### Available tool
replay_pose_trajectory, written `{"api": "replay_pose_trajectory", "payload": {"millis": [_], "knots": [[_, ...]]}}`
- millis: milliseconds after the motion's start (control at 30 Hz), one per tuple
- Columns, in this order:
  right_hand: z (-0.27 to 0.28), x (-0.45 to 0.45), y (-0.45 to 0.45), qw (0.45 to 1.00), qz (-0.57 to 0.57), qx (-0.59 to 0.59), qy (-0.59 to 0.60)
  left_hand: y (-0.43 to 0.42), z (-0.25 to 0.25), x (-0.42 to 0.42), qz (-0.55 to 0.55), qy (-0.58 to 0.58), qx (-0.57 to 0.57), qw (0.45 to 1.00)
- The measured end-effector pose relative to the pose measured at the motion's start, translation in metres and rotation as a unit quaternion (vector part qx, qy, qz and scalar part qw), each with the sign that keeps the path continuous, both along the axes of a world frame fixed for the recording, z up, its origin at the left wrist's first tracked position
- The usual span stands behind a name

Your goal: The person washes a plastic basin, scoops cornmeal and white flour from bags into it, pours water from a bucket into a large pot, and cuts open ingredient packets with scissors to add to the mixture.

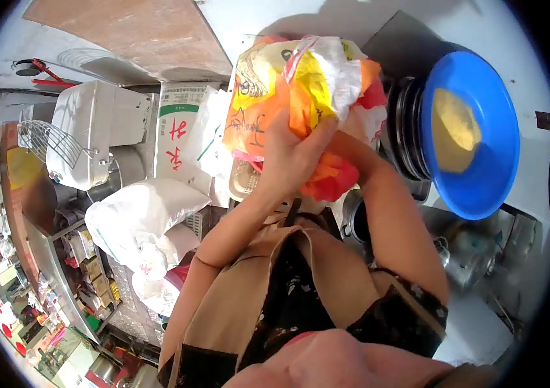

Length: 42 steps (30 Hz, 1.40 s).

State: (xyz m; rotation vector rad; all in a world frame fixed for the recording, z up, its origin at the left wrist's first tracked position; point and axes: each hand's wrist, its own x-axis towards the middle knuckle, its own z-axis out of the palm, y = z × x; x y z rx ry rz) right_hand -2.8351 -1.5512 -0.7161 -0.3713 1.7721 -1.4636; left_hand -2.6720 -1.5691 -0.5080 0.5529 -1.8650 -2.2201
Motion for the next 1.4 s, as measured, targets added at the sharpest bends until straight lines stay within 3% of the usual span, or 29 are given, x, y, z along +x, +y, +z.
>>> {"api": "replay_pose_trajectory", "payload": {"millis": [167,333,367,400,433,500,600,700,733,800,867,1000,1100,1167,1333,1400], "knots": [[0.001,-0.004,0.005,0.941,-0.026,-0.272,-0.199,0.005,0.000,-0.008,-0.002,0.004,-0.009,1.000],[0.012,-0.010,0.011,0.835,0.082,-0.472,-0.270,-0.012,0.006,0.003,0.027,-0.025,0.008,0.999],[0.022,-0.009,0.022,0.840,0.088,-0.468,-0.261,-0.014,0.006,0.004,0.051,-0.002,0.007,0.999],[0.043,0.000,0.043,0.887,0.067,-0.410,-0.200,-0.015,0.006,0.006,0.075,0.021,0.008,0.997],[0.067,0.011,0.064,0.926,0.044,-0.347,-0.139,-0.015,0.011,0.008,0.082,-0.002,0.084,0.993],[0.114,0.033,0.101,0.977,-0.004,-0.212,-0.014,-0.020,0.011,0.011,0.051,-0.009,0.041,0.998],[0.138,0.036,0.123,0.973,-0.103,-0.190,-0.078,-0.012,0.018,0.012,0.045,-0.004,0.058,0.997],[0.134,0.025,0.149,0.994,0.026,-0.104,-0.003,-0.012,0.010,0.013,0.037,0.017,0.084,0.996],[0.140,0.028,0.148,0.981,-0.050,-0.137,-0.129,-0.012,0.007,0.012,0.031,0.027,0.095,0.995],[0.153,0.035,0.149,0.944,-0.127,-0.172,-0.250,-0.009,0.005,0.013,0.035,0.050,0.101,0.993],[0.169,0.042,0.154,0.935,-0.188,-0.162,-0.253,-0.013,0.001,0.012,0.027,0.074,0.088,0.993],[0.193,0.050,0.176,0.927,-0.193,-0.163,-0.276,-0.017,-0.004,0.009,0.022,0.080,0.108,0.991],[0.205,0.057,0.192,0.911,-0.192,-0.230,-0.282,-0.016,0.004,0.006,0.052,0.040,0.116,0.991],[0.234,0.068,0.207,0.902,-0.242,-0.232,-0.273,-0.015,0.007,0.003,0.059,0.022,0.119,0.991],[0.239,0.059,0.281,0.868,-0.335,-0.287,-0.229,-0.017,-0.002,-0.012,0.071,0.080,0.119,0.987],[0.233,0.046,0.325,0.870,-0.270,-0.368,-0.185,-0.015,0.006,-0.015,0.071,0.099,0.133,0.983]]}}
